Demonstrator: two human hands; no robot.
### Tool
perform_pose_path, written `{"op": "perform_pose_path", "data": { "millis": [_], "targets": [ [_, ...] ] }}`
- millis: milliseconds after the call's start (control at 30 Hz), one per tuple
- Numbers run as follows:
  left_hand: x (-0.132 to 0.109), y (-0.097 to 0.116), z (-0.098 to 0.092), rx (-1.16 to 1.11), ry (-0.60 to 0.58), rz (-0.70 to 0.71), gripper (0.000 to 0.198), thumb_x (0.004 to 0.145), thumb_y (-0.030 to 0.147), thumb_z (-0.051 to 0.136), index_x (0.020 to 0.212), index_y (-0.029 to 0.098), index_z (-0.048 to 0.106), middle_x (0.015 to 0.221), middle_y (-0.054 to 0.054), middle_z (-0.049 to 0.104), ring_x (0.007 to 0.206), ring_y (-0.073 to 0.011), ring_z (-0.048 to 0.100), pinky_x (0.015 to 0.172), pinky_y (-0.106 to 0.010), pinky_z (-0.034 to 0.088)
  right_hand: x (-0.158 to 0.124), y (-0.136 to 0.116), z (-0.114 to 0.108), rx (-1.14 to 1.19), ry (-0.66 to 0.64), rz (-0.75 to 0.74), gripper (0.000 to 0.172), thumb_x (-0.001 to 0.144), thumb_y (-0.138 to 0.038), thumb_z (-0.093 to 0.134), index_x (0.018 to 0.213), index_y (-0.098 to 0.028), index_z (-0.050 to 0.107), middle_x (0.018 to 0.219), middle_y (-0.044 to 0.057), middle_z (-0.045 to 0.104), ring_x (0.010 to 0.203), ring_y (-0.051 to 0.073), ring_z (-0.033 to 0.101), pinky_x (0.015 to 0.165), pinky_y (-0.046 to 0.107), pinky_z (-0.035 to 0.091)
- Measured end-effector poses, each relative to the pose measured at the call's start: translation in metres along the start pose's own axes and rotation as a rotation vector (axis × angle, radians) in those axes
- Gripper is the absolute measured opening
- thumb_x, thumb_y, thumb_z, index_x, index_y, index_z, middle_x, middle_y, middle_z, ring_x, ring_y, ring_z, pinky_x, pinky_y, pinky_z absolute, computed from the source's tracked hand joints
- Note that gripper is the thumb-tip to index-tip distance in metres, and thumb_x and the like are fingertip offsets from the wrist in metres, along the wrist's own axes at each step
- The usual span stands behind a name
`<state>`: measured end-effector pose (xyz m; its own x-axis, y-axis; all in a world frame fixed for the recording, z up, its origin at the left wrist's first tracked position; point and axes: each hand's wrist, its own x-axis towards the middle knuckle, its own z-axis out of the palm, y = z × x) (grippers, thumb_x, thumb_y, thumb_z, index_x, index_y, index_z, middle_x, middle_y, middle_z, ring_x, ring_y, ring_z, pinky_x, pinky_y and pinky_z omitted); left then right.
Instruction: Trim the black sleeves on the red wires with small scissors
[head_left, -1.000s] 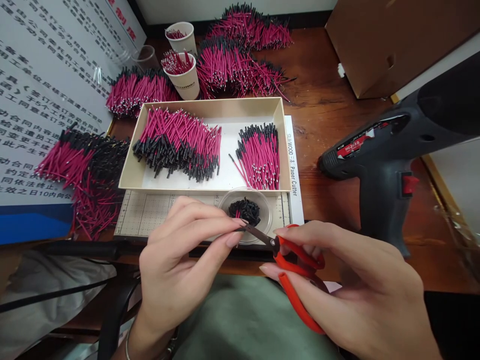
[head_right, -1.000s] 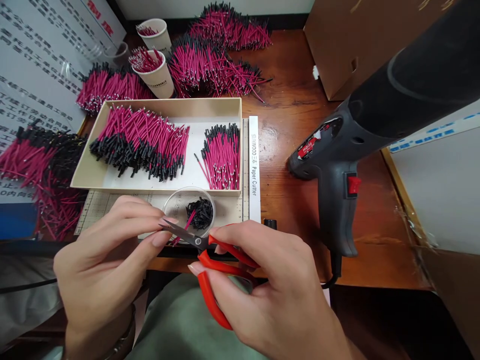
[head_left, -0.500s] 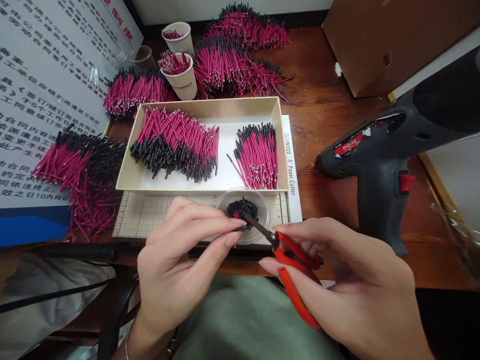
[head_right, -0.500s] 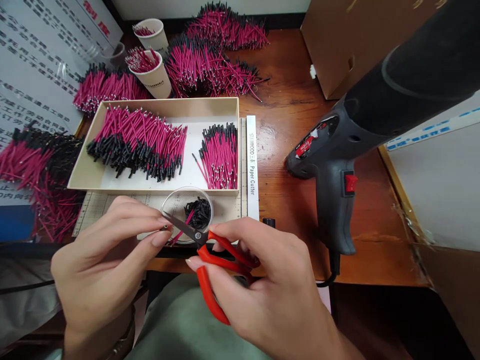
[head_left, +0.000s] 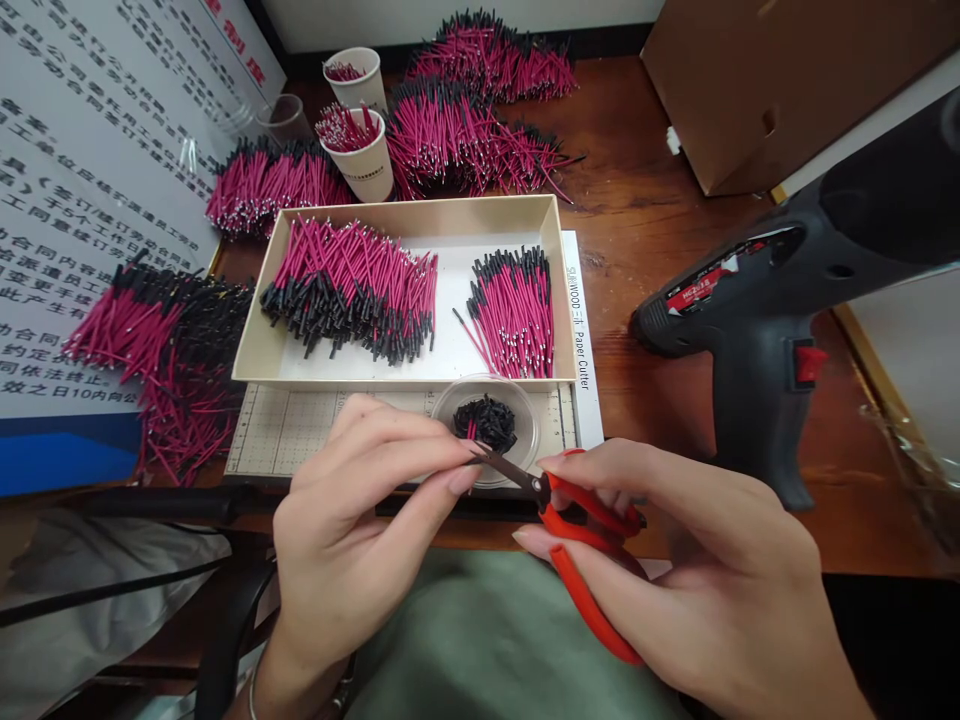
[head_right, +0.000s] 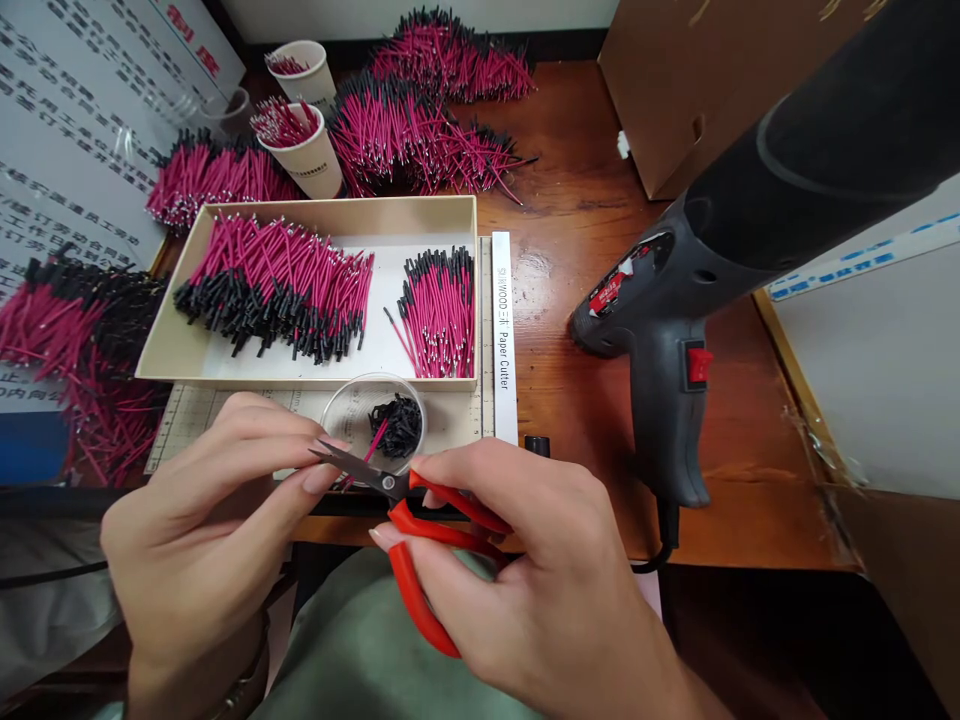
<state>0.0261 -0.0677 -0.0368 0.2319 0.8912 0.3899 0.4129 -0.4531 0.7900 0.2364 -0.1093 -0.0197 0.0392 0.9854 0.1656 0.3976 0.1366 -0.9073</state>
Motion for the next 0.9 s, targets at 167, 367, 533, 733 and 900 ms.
{"op": "perform_pose_path", "data": {
  "millis": [167, 367, 533, 733, 900],
  "targets": [
    [-0.0002, 0.0010, 0.0003, -0.002, 0.000, -0.002, 0.018, 0.109, 0.016, 0.075, 0.108, 0.032, 0.082, 0.096, 0.001, 0.081, 0.088, -0.0192, 0.071, 0.077, -0.040, 0.059, 0.0016, -0.0013, 0.0023, 0.012, -0.039, 0.017, 0.019, 0.087, -0.013, 0.085, 0.095, -0.029, 0.079, 0.076, -0.005, 0.080, 0.054, 0.013, 0.070, 0.056, 0.022, 0.064],
    [0.0008, 0.0011, -0.0020, 0.008, -0.014, 0.051, 0.021, 0.108, 0.010, 0.075, 0.111, 0.029, 0.082, 0.096, 0.002, 0.081, 0.085, -0.0157, 0.069, 0.076, -0.035, 0.056, 0.0025, -0.0010, 0.0057, 0.047, 0.025, 0.070, 0.015, 0.086, -0.019, 0.087, 0.093, -0.028, 0.077, 0.071, -0.007, 0.077, 0.051, 0.011, 0.069, 0.052, 0.018, 0.061],
    [0.0006, 0.0005, -0.0013, 0.005, -0.014, 0.045, 0.019, 0.108, 0.012, 0.074, 0.109, 0.030, 0.082, 0.096, 0.001, 0.081, 0.086, -0.0173, 0.070, 0.076, -0.036, 0.056, 0.0047, -0.0036, 0.0029, 0.035, 0.010, 0.059, 0.016, 0.083, -0.018, 0.089, 0.090, -0.027, 0.077, 0.068, -0.005, 0.075, 0.049, 0.013, 0.066, 0.049, 0.021, 0.060],
    [-0.0004, -0.0001, -0.0009, 0.021, -0.021, 0.020, 0.021, 0.109, 0.012, 0.073, 0.109, 0.030, 0.083, 0.096, 0.000, 0.081, 0.087, -0.0179, 0.069, 0.077, -0.037, 0.057, 0.0063, -0.0036, 0.0034, 0.023, -0.045, 0.041, 0.016, 0.086, -0.013, 0.085, 0.092, -0.026, 0.077, 0.072, -0.006, 0.079, 0.052, 0.011, 0.069, 0.054, 0.019, 0.061],
    [-0.0008, -0.0027, -0.0022, 0.009, -0.027, 0.050, 0.020, 0.109, 0.011, 0.073, 0.114, 0.028, 0.083, 0.094, 0.002, 0.081, 0.085, -0.0155, 0.068, 0.075, -0.033, 0.056, 0.0032, -0.0005, 0.0038, 0.050, 0.047, 0.044, 0.015, 0.088, -0.018, 0.087, 0.095, -0.028, 0.077, 0.071, -0.007, 0.077, 0.051, 0.011, 0.068, 0.050, 0.018, 0.060]
  ]
}}
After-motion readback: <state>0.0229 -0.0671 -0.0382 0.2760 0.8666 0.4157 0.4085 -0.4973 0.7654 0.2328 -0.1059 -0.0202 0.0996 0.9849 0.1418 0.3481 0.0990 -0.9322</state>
